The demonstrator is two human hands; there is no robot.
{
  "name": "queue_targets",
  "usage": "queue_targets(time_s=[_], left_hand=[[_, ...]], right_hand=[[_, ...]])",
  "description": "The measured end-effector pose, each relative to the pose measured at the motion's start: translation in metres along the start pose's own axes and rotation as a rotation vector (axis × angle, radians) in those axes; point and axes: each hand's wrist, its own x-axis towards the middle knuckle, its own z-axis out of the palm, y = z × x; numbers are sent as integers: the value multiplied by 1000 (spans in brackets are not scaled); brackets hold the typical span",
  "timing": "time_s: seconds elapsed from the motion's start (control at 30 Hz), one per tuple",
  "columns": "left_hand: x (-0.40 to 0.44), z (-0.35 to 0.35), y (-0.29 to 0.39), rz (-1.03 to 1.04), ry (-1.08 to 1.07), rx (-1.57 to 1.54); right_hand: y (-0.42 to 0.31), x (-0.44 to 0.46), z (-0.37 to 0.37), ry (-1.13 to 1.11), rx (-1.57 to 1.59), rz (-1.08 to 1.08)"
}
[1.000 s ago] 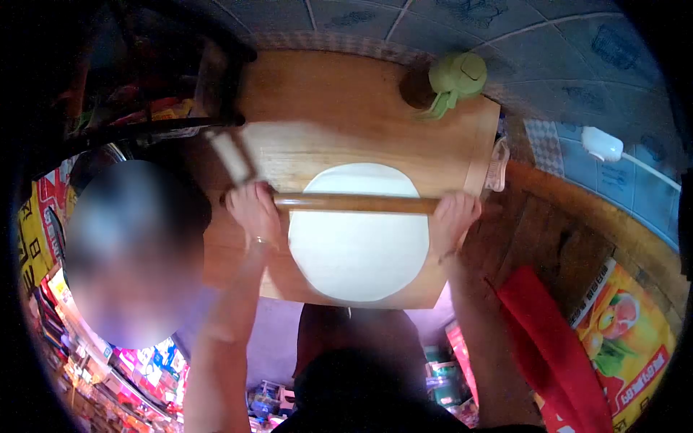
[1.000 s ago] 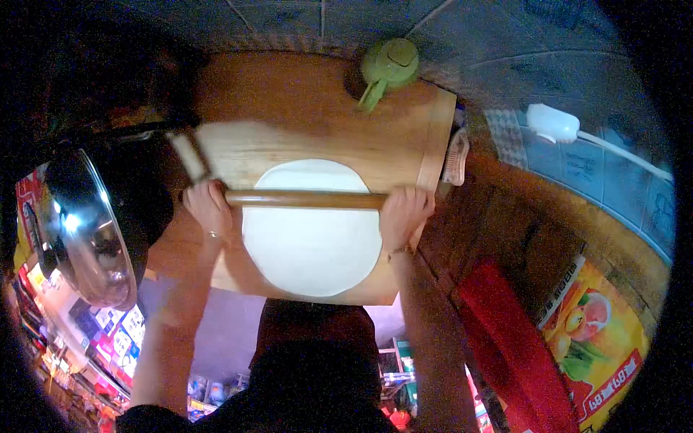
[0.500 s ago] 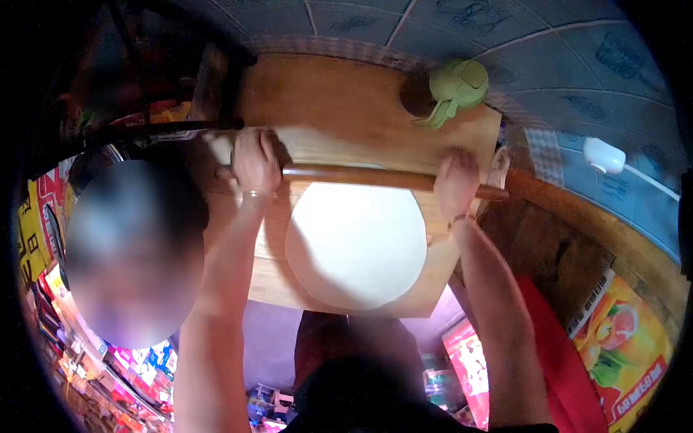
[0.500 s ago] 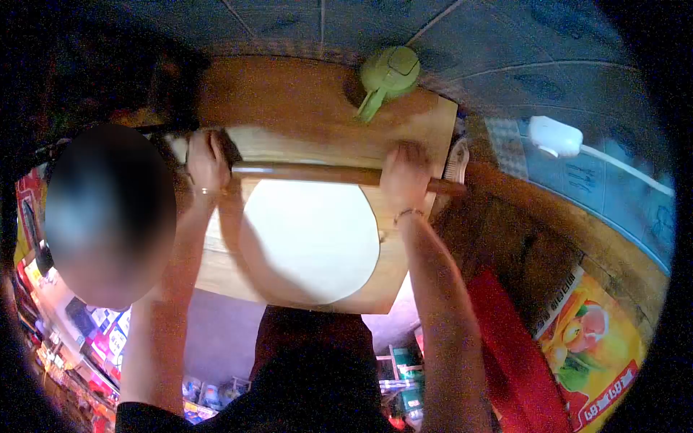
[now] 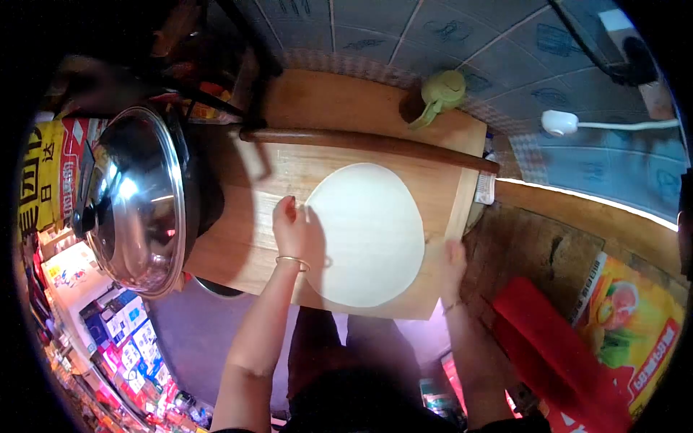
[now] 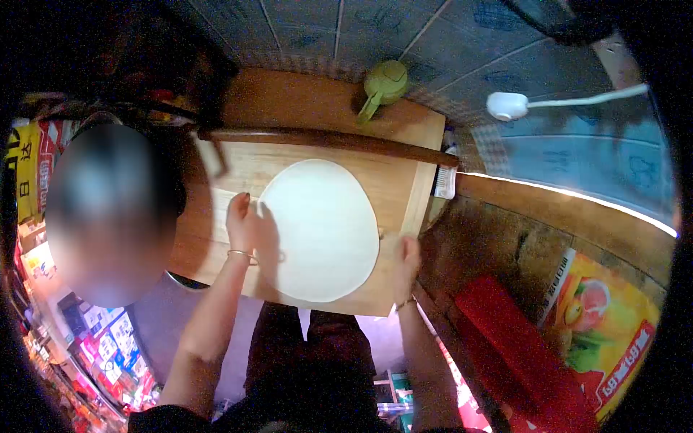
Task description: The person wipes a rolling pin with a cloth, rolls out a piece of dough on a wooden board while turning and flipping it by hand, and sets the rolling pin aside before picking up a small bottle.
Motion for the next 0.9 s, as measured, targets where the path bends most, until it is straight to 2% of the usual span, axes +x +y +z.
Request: queue_targets(time_s=[0.03, 0.07, 0.1, 0.13, 0.2, 0.23, 0.27, 0.33, 0.37, 0.4, 0.47, 0.5, 0.57, 0.6, 0.63, 0.67, 0.73, 0.77, 0.8, 0.87, 0.9], left_hand=[[-3, -1, 25, -51, -145, 214], [-4, 1, 40, -103, -290, 434], [3, 8, 30, -177, -269, 378], [6, 8, 41, -175, -276, 376], [13, 9, 69, 114, -379, 909], [22, 5, 42, 279, -392, 848], [22, 1, 37, 290, -386, 847], [11, -12, 27, -157, -466, 247], [8, -18, 16, -133, -457, 173], [2, -24, 37, -137, -465, 178], [-4, -33, 78, -340, -750, 481], [-2, -26, 68, -111, -787, 871], [5, -14, 42, -55, -834, 914], [3, -12, 62, 10, -873, 958], [0, -14, 83, -245, -925, 791], [-2, -22, 106, -240, -921, 782], [-6, -35, 130, -309, -919, 466], [-2, -43, 107, -398, -888, 259], [-11, -54, 115, -390, -884, 254], [-40, -80, 124, -252, -793, 200], [-57, -88, 111, -295, -739, 176]], right_hand=[[37, -23, -15, -53, -215, 119], [9, -43, -11, -80, 108, 465], [-30, -56, 0, -193, 68, 596], [-30, -63, 4, -185, 69, 596], [-22, -63, 11, -315, -126, 439], [-19, -62, 10, -358, -469, 366], [-19, -68, 14, -354, -462, 356], [-14, -97, 25, -64, 354, 517], [-25, -111, 22, -167, 582, 670], [-23, -124, 27, -159, 584, 676], [-22, -140, 44, -217, 746, 864], [-24, -140, 51, -214, 745, 859], [-33, -137, 61, -369, 666, 740], [-48, -129, 63, -371, 666, 732], [-65, -114, 59, -472, 468, 581], [-89, -100, 53, -565, 266, 432], [-152, -75, 35, -594, 53, 262], [-158, -65, 20, -673, 213, 265], [-168, -56, 6, -751, 372, 265], [-183, -50, -18, -807, 462, 332], [-173, -46, -24, -816, 446, 370]])
